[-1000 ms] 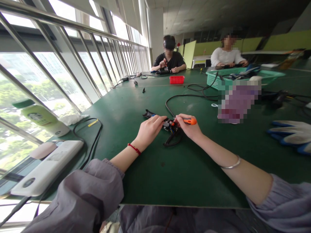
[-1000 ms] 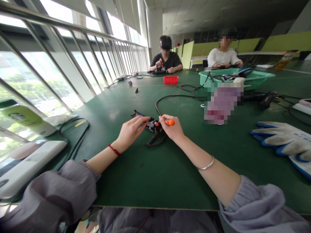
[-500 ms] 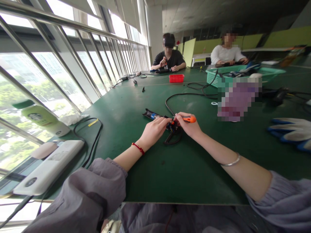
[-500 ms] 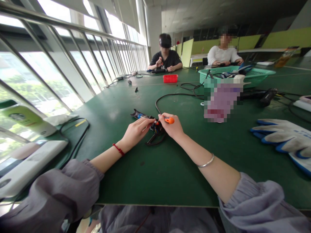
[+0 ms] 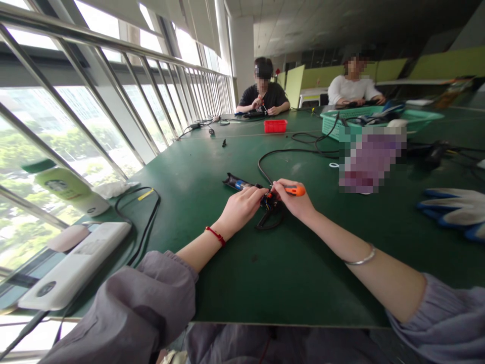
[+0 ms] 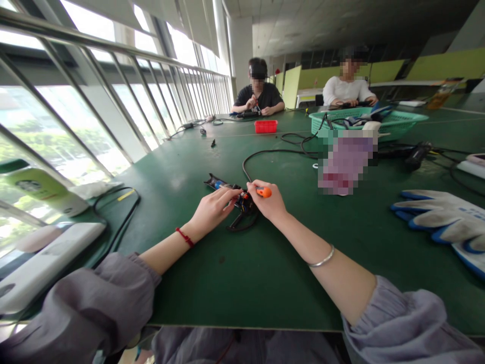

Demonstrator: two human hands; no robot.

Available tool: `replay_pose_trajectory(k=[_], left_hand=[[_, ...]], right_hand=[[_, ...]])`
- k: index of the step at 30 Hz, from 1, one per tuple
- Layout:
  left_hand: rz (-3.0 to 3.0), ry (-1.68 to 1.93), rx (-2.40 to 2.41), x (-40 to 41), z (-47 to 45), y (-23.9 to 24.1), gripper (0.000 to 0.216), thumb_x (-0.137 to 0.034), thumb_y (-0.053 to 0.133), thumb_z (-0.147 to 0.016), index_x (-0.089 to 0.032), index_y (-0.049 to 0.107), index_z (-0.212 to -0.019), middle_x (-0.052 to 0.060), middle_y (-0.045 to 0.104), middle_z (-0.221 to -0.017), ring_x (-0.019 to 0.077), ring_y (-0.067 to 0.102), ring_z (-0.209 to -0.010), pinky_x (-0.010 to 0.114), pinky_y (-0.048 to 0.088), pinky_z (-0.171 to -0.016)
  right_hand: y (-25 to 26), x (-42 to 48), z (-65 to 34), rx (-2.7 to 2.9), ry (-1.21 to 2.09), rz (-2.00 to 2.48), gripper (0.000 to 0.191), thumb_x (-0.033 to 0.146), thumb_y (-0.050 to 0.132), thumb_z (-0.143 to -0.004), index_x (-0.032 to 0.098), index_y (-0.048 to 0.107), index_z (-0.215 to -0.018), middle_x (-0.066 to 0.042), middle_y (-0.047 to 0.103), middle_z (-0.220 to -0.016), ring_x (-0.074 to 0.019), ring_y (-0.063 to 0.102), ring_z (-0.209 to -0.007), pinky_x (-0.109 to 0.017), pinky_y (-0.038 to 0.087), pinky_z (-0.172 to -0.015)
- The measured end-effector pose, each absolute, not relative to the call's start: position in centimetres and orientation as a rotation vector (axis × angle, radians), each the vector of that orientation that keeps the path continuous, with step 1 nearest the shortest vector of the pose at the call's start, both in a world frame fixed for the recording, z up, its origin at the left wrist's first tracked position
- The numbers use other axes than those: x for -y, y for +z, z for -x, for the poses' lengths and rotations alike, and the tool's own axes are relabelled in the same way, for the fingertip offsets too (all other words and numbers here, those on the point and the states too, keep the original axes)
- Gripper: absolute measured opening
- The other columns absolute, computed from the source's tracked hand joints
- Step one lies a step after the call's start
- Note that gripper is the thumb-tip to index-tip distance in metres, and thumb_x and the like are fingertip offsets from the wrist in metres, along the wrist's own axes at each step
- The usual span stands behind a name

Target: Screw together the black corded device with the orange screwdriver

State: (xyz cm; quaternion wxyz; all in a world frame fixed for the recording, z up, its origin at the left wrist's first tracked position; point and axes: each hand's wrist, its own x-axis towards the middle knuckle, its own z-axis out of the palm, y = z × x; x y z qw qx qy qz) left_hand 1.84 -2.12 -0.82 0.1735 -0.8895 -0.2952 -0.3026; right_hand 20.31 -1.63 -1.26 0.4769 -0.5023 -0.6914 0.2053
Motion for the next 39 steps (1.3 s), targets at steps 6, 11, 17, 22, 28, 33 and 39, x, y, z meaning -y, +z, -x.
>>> replay_pose_trajectory(k=[6,11,17,22,28,33,39], left_hand=[[2.530,-0.807,0.773,2.2,-1.9,-0.8,0.024,-0.018,0.039,-0.091,-0.016,0.056,-0.107,0.005,0.065,-0.087,0.0142,0.060,-0.078,0.025,0.048,-0.069],[2.477,-0.815,0.878,1.9,-1.1,-0.1,0.026,-0.018,0.040,-0.087,-0.018,0.059,-0.105,0.006,0.065,-0.100,0.0172,0.059,-0.089,0.030,0.047,-0.080],[2.544,-0.691,1.165,-0.1,1.1,-0.2,0.045,-0.039,0.048,-0.084,-0.018,0.050,-0.124,0.009,0.053,-0.129,0.0239,0.047,-0.119,0.042,0.029,-0.109],[2.594,-0.579,1.217,-0.8,1.5,-1.1,0.052,-0.045,0.045,-0.087,-0.018,0.045,-0.130,0.010,0.050,-0.129,0.0250,0.044,-0.119,0.043,0.027,-0.109],[2.498,-0.543,1.261,-0.1,1.0,-0.6,0.052,-0.055,0.047,-0.083,-0.019,0.054,-0.119,0.011,0.053,-0.109,0.0279,0.045,-0.102,0.044,0.037,-0.093],[2.551,-0.520,1.284,0.0,0.9,-0.3,0.051,-0.065,0.050,-0.077,-0.017,0.056,-0.094,0.009,0.056,-0.095,0.0267,0.049,-0.092,0.041,0.041,-0.081],[2.668,-0.539,1.335,-0.2,0.9,-0.4,0.049,-0.064,0.050,-0.077,-0.018,0.051,-0.094,0.007,0.059,-0.090,0.0238,0.055,-0.084,0.036,0.044,-0.075]], right_hand=[[-1.1,2.0,-20.1,1.698,0.465,1.237,0.037,0.048,0.048,-0.082,0.020,0.061,-0.063,0.000,0.062,-0.056,-0.0154,0.059,-0.056,-0.025,0.042,-0.057],[-1.1,1.9,-20.3,1.587,0.455,1.288,0.046,0.051,0.032,-0.089,0.021,0.065,-0.077,-0.002,0.066,-0.065,-0.0161,0.061,-0.056,-0.026,0.042,-0.054],[1.5,3.3,-20.7,1.376,0.318,1.185,0.019,0.027,0.044,-0.081,0.021,0.059,-0.071,0.001,0.056,-0.056,-0.0123,0.049,-0.049,-0.026,0.036,-0.051],[2.3,4.3,-20.1,1.373,0.563,0.976,0.020,0.018,0.059,-0.070,0.024,0.042,-0.080,0.010,0.045,-0.050,-0.0084,0.040,-0.040,-0.023,0.034,-0.044],[2.1,4.5,-19.4,1.382,0.733,0.898,0.022,0.035,0.067,-0.072,0.019,0.051,-0.074,0.005,0.055,-0.057,-0.0087,0.050,-0.043,-0.024,0.041,-0.045],[2.4,4.6,-19.6,1.387,0.489,0.975,0.026,0.034,0.064,-0.075,0.019,0.050,-0.059,0.005,0.046,-0.050,-0.0085,0.044,-0.045,-0.024,0.036,-0.048],[2.6,4.6,-19.8,1.359,0.508,0.982,0.016,0.019,0.059,-0.072,0.021,0.043,-0.068,0.008,0.044,-0.051,-0.0087,0.044,-0.046,-0.023,0.032,-0.048]])
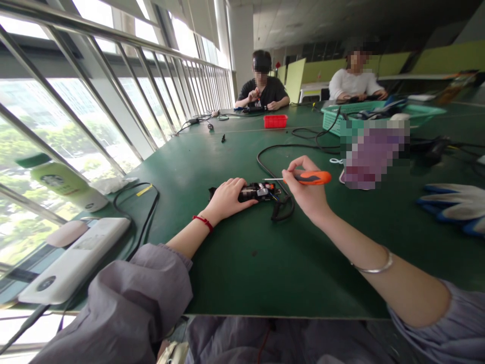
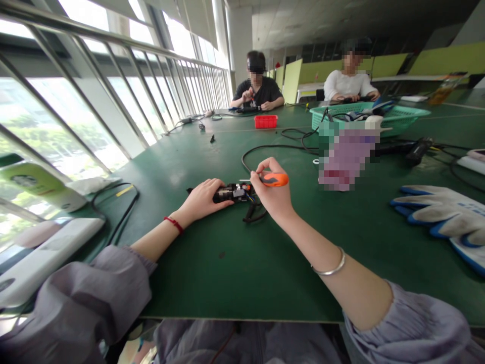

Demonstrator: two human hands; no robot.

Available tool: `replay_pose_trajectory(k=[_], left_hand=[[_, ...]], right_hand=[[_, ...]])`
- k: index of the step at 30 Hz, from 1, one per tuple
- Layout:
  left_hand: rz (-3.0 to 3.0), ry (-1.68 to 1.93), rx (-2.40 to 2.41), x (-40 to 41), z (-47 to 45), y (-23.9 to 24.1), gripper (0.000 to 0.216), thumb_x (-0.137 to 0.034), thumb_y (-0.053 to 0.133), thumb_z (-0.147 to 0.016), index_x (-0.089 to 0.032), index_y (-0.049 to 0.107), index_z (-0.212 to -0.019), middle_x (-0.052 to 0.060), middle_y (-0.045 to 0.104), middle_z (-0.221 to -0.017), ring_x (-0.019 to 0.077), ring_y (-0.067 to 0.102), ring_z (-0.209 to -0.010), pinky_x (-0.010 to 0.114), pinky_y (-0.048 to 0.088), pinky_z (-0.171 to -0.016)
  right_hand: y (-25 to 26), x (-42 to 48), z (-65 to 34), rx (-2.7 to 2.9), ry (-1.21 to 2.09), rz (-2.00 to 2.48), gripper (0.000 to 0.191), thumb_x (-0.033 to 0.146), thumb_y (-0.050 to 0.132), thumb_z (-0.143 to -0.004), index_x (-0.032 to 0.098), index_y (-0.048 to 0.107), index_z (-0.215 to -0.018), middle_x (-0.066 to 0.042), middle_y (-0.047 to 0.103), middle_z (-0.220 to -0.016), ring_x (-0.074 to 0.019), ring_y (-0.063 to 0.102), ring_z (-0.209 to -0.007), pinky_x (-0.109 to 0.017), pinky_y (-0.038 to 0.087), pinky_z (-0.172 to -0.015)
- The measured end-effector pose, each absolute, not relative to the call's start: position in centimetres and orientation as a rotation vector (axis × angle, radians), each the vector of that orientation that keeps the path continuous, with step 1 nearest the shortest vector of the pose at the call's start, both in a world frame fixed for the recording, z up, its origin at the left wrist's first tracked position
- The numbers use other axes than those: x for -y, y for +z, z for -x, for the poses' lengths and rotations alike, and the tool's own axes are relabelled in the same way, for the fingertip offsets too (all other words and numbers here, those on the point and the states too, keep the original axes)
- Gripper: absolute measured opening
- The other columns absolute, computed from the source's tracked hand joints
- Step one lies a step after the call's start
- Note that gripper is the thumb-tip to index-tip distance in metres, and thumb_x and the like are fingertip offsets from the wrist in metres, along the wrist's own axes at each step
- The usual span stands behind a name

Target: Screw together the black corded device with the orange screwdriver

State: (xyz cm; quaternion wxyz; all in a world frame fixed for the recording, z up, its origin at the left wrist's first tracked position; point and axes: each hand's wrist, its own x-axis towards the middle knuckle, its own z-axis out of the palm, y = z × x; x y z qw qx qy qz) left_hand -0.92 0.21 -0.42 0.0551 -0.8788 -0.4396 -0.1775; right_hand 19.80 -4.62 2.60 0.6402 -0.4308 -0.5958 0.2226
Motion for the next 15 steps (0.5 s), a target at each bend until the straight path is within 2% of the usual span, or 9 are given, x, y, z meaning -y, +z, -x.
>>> replay_pose_trajectory(k=[5,15], left_hand=[[2.689,-0.543,1.319,-0.15,0.93,-0.38,0.049,-0.064,0.052,-0.077,-0.019,0.052,-0.096,0.007,0.060,-0.091,0.0240,0.056,-0.085,0.036,0.045,-0.076],[2.702,-0.534,1.312,-0.04,0.87,-0.29,0.048,-0.061,0.051,-0.078,-0.019,0.054,-0.099,0.007,0.061,-0.097,0.0241,0.057,-0.088,0.036,0.045,-0.078]], right_hand=[[2.79,4.97,-19.63,1.373,0.564,0.990,0.017,0.019,0.056,-0.071,0.022,0.040,-0.065,0.010,0.037,-0.046,-0.0071,0.036,-0.041,-0.022,0.028,-0.045],[2.36,4.88,-19.49,1.429,0.600,0.987,0.016,0.019,0.056,-0.071,0.021,0.041,-0.066,0.009,0.040,-0.047,-0.0076,0.038,-0.043,-0.022,0.029,-0.047]])
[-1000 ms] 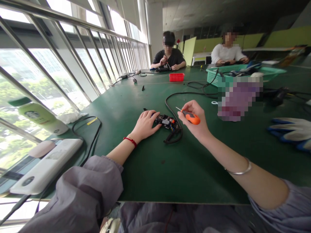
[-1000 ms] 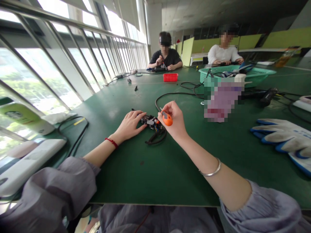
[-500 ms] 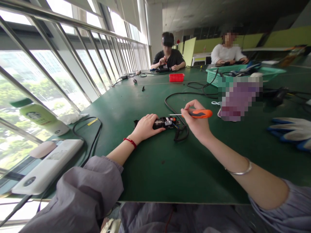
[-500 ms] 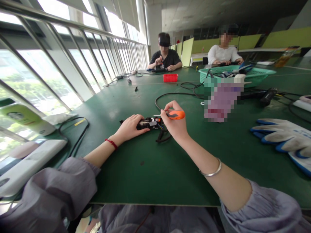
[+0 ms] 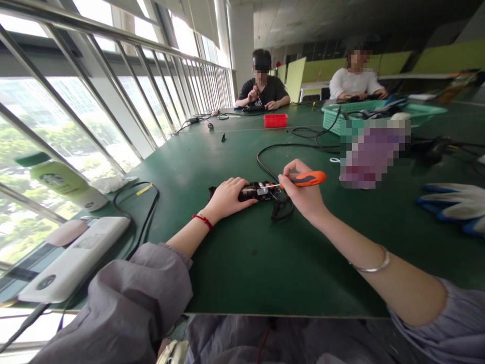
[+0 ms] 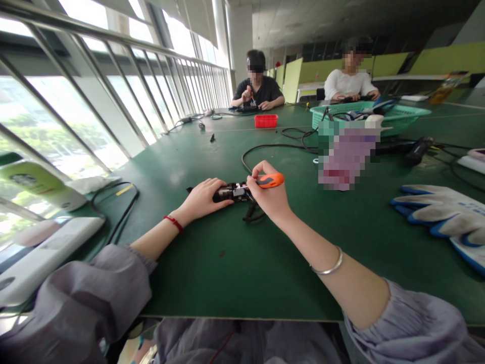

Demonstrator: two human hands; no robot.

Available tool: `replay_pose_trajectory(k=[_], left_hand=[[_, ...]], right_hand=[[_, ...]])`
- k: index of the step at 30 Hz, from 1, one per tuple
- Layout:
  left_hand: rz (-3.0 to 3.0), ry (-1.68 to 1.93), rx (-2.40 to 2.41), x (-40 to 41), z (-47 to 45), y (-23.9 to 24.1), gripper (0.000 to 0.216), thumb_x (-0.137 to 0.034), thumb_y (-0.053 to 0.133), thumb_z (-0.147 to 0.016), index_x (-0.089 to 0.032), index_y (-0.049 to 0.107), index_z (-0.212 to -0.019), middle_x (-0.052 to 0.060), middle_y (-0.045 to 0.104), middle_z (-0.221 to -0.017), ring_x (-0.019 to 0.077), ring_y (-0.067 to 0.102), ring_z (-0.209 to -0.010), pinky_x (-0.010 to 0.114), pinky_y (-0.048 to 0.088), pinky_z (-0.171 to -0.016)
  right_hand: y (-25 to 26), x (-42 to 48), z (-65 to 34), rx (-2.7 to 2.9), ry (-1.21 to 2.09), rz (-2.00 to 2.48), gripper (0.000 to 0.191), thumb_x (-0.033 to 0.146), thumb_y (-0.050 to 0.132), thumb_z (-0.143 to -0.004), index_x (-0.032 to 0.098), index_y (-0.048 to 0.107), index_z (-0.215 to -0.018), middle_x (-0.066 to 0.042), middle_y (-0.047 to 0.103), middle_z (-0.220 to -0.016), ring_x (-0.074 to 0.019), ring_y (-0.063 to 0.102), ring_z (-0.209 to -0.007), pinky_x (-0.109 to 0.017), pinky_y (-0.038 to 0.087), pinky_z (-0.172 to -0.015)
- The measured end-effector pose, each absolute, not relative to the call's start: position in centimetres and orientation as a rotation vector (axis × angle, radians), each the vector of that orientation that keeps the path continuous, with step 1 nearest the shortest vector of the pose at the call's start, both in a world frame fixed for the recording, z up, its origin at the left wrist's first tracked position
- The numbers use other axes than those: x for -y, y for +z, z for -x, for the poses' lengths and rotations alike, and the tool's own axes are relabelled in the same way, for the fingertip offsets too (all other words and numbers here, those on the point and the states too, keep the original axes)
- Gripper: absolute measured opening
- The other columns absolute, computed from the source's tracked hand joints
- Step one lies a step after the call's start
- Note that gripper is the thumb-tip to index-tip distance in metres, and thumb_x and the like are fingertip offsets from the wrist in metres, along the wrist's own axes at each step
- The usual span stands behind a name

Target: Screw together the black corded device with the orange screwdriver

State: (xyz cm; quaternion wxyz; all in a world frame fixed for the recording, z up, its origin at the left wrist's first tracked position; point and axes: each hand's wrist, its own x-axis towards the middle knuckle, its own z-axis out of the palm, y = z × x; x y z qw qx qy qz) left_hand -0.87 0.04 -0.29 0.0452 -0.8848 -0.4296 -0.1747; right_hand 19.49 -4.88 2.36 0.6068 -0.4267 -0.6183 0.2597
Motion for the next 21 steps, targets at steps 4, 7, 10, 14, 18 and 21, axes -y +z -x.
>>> replay_pose_trajectory(k=[4,7,10,14,18,21], left_hand=[[2.697,-0.527,1.308,0.1,0.8,-0.1,0.048,-0.061,0.050,-0.079,-0.018,0.054,-0.099,0.007,0.061,-0.095,0.0239,0.057,-0.087,0.036,0.045,-0.077],[2.694,-0.525,1.305,0.1,0.8,-0.2,0.048,-0.061,0.051,-0.079,-0.018,0.054,-0.099,0.007,0.061,-0.095,0.0239,0.057,-0.087,0.036,0.045,-0.077],[2.693,-0.520,1.304,0.1,0.8,-0.3,0.047,-0.061,0.050,-0.079,-0.018,0.054,-0.100,0.007,0.061,-0.096,0.0240,0.057,-0.088,0.036,0.045,-0.077],[2.694,-0.512,1.299,0.0,0.8,-0.3,0.047,-0.060,0.050,-0.080,-0.018,0.054,-0.100,0.008,0.061,-0.096,0.0242,0.056,-0.088,0.036,0.045,-0.077],[2.700,-0.524,1.294,0.0,0.9,-0.2,0.048,-0.061,0.050,-0.080,-0.018,0.054,-0.100,0.008,0.060,-0.096,0.0243,0.056,-0.088,0.036,0.045,-0.077],[2.703,-0.527,1.291,0.0,0.9,-0.3,0.048,-0.062,0.049,-0.080,-0.018,0.054,-0.101,0.008,0.060,-0.096,0.0241,0.056,-0.088,0.036,0.045,-0.077]], right_hand=[[2.4,5.0,-19.5,1.419,0.613,0.972,0.015,0.017,0.055,-0.071,0.022,0.041,-0.068,0.010,0.040,-0.045,-0.0081,0.039,-0.042,-0.022,0.029,-0.045],[2.5,5.0,-19.5,1.411,0.612,0.975,0.015,0.016,0.055,-0.070,0.022,0.041,-0.068,0.010,0.040,-0.044,-0.0083,0.039,-0.041,-0.022,0.029,-0.045],[2.5,4.9,-19.6,1.423,0.634,0.989,0.015,0.016,0.055,-0.069,0.022,0.041,-0.067,0.010,0.041,-0.044,-0.0086,0.039,-0.041,-0.023,0.031,-0.045],[2.4,4.7,-19.7,1.446,0.653,1.019,0.014,0.017,0.056,-0.069,0.023,0.043,-0.069,0.010,0.041,-0.044,-0.0091,0.040,-0.042,-0.024,0.034,-0.048],[2.3,4.3,-19.5,1.347,0.638,0.949,0.024,0.018,0.063,-0.064,0.023,0.046,-0.080,0.010,0.042,-0.051,-0.0096,0.042,-0.044,-0.025,0.036,-0.048],[2.0,4.0,-19.3,1.260,0.702,0.858,0.027,0.022,0.064,-0.064,0.022,0.045,-0.084,0.007,0.048,-0.062,-0.0088,0.045,-0.048,-0.025,0.037,-0.048]])
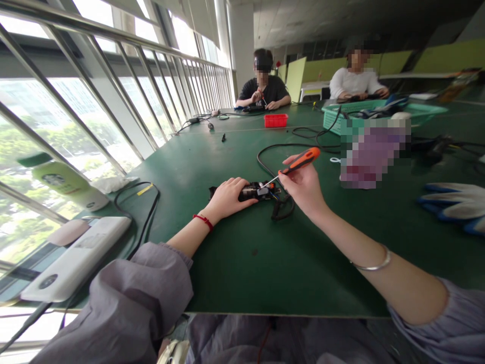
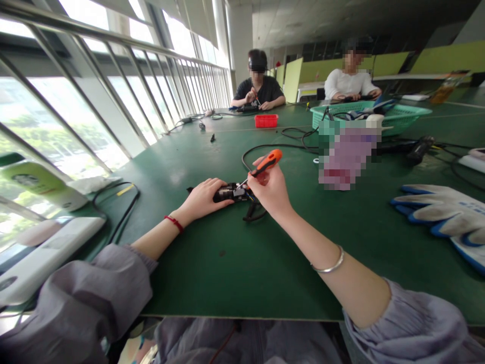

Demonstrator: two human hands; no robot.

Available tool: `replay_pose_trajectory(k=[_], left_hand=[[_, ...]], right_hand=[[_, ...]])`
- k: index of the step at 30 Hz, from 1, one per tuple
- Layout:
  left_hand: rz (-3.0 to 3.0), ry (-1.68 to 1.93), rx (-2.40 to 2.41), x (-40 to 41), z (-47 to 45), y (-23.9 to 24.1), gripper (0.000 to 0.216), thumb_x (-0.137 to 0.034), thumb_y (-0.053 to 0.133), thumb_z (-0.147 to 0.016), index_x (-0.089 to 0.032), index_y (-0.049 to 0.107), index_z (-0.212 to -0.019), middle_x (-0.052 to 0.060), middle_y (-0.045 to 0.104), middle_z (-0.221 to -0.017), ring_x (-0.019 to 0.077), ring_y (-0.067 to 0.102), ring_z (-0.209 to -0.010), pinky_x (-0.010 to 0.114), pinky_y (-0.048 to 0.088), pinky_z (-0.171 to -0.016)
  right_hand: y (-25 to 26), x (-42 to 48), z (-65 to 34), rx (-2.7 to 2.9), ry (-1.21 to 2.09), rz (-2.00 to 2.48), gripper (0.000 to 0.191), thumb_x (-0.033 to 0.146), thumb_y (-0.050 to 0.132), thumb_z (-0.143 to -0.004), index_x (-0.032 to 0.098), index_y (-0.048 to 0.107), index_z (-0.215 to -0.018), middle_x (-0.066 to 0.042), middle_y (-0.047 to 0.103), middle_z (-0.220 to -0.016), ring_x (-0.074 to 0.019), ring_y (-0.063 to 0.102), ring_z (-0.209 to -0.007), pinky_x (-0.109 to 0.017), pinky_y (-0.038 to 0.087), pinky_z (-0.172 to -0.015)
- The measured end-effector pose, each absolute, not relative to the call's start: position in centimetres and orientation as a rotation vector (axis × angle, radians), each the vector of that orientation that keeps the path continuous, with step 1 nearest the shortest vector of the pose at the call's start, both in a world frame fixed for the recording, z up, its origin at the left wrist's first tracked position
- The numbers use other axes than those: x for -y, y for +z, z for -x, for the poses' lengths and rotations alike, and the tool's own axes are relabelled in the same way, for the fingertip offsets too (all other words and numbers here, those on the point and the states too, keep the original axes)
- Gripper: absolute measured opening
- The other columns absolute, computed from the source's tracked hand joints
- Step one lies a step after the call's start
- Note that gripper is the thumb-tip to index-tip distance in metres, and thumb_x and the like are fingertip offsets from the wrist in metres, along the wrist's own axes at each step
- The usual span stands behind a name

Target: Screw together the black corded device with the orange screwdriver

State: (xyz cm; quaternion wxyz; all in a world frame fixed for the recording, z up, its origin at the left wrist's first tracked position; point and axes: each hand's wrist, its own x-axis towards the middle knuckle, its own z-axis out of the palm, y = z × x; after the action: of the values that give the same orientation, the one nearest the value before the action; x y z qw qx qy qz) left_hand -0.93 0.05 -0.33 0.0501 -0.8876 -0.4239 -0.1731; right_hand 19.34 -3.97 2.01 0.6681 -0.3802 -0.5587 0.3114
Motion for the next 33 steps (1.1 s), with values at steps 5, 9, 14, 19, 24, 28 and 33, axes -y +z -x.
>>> replay_pose_trajectory(k=[5,9,14,19,24,28,33], left_hand=[[2.698,-0.520,1.296,-0.2,1.0,-0.4,0.049,-0.062,0.048,-0.080,-0.018,0.054,-0.101,0.008,0.060,-0.096,0.0242,0.056,-0.088,0.036,0.045,-0.078],[2.701,-0.509,1.302,-0.2,0.9,-0.4,0.049,-0.063,0.049,-0.079,-0.018,0.054,-0.101,0.008,0.060,-0.096,0.0243,0.056,-0.088,0.036,0.045,-0.079],[2.702,-0.517,1.304,0.0,0.9,-0.3,0.049,-0.062,0.049,-0.079,-0.018,0.054,-0.101,0.008,0.061,-0.096,0.0244,0.056,-0.088,0.037,0.045,-0.079],[2.704,-0.522,1.308,-0.1,0.9,-0.4,0.048,-0.062,0.050,-0.079,-0.019,0.054,-0.100,0.008,0.061,-0.098,0.0242,0.057,-0.089,0.037,0.045,-0.079],[2.706,-0.535,1.300,-0.2,0.9,-0.4,0.049,-0.062,0.050,-0.079,-0.018,0.055,-0.100,0.008,0.061,-0.097,0.0243,0.056,-0.088,0.037,0.045,-0.078],[2.703,-0.525,1.310,-0.1,0.9,-0.3,0.047,-0.061,0.050,-0.079,-0.018,0.055,-0.099,0.008,0.061,-0.096,0.0241,0.056,-0.087,0.037,0.045,-0.078],[2.695,-0.517,1.307,0.0,0.9,-0.3,0.048,-0.061,0.050,-0.079,-0.019,0.054,-0.101,0.007,0.061,-0.097,0.0242,0.056,-0.089,0.036,0.045,-0.079]], right_hand=[[1.6,3.9,-19.6,1.316,0.636,0.934,0.019,0.039,0.055,-0.080,0.020,0.050,-0.078,0.007,0.041,-0.056,-0.0079,0.041,-0.047,-0.023,0.032,-0.046],[1.9,4.2,-19.8,1.392,0.522,0.960,0.012,0.029,0.058,-0.077,0.020,0.050,-0.075,0.006,0.042,-0.058,-0.0073,0.037,-0.046,-0.023,0.031,-0.046],[2.3,4.7,-19.6,1.395,0.570,0.881,0.030,0.019,0.059,-0.068,0.023,0.043,-0.093,0.007,0.046,-0.065,-0.0104,0.047,-0.054,-0.025,0.040,-0.055],[2.9,5.3,-19.3,1.427,0.523,1.027,0.015,0.032,0.060,-0.075,0.023,0.048,-0.076,0.009,0.041,-0.048,-0.0093,0.041,-0.043,-0.025,0.035,-0.051],[3.1,5.4,-19.4,1.494,0.555,0.981,0.014,0.021,0.058,-0.072,0.023,0.050,-0.083,0.009,0.040,-0.050,-0.0101,0.041,-0.046,-0.025,0.036,-0.052],[2.6,5.1,-19.5,1.459,0.527,0.885,0.033,0.012,0.058,-0.063,0.024,0.041,-0.089,0.007,0.042,-0.066,-0.0096,0.042,-0.053,-0.025,0.038,-0.054],[2.6,5.3,-19.1,1.434,0.519,0.930,0.019,0.023,0.055,-0.074,0.025,0.037,-0.079,0.008,0.038,-0.058,-0.0103,0.040,-0.050,-0.027,0.038,-0.056]])
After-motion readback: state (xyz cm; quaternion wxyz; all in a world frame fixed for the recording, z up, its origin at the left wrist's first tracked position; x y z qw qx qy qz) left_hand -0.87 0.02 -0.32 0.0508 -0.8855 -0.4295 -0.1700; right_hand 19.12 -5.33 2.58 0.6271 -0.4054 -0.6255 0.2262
